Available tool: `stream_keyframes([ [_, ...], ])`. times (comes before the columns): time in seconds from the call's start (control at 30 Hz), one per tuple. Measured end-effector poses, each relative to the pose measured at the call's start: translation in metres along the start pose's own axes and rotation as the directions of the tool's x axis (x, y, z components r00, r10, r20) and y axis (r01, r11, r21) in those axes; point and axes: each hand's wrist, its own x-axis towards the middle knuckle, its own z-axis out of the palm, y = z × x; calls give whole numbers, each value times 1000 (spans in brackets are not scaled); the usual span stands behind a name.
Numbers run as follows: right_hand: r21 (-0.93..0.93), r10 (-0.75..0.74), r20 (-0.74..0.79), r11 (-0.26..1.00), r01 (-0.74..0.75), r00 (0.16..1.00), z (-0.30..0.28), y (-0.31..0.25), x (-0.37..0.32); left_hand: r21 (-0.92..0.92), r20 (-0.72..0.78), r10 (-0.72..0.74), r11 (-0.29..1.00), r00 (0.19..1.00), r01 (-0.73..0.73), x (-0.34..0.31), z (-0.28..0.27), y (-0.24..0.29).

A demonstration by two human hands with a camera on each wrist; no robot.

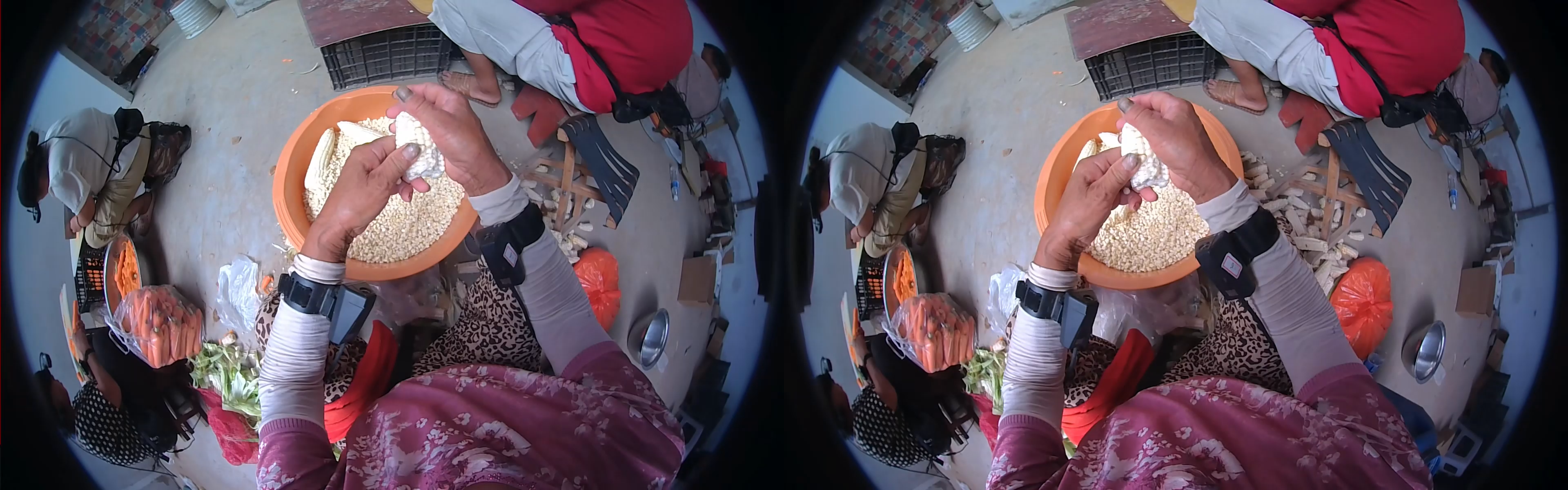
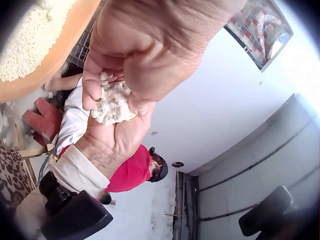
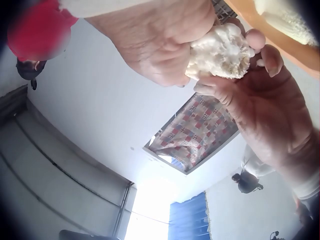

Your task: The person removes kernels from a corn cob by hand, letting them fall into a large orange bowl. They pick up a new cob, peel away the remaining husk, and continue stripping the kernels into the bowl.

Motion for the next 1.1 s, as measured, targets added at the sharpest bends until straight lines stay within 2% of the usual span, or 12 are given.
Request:
stream_keyframes([
  [0.13,11,-9,-19,1000,9,1000,0,0,1,-51,1,-9,999,1000,9,0,2,2],
  [0.2,-51,-77,-32,996,75,997,1,0,0,-93,-2,-34,995,999,34,0,3,4],
  [0.37,-161,-143,-25,977,137,989,2,4,2,-167,15,-105,980,994,106,1,-4,6],
  [0.6,-348,-222,14,913,212,975,3,8,2,-62,-48,-163,985,985,160,0,0,12],
  [0.73,-369,-223,12,905,212,975,3,11,3,7,-35,-173,985,984,174,1,0,10],
  [0.8,-559,-348,46,768,313,936,8,15,1,-18,-58,-173,985,983,172,2,1,6],
  [0.93,-590,-357,52,742,317,933,12,14,-2,-21,-152,-152,988,977,151,4,-2,-6],
  [1.0,-459,-238,31,859,225,971,8,12,2,-25,-136,-143,990,980,141,6,-5,-9],
  [1.1,-348,-208,14,916,200,978,3,11,4,-49,-95,-145,989,985,141,3,-4,0],
])
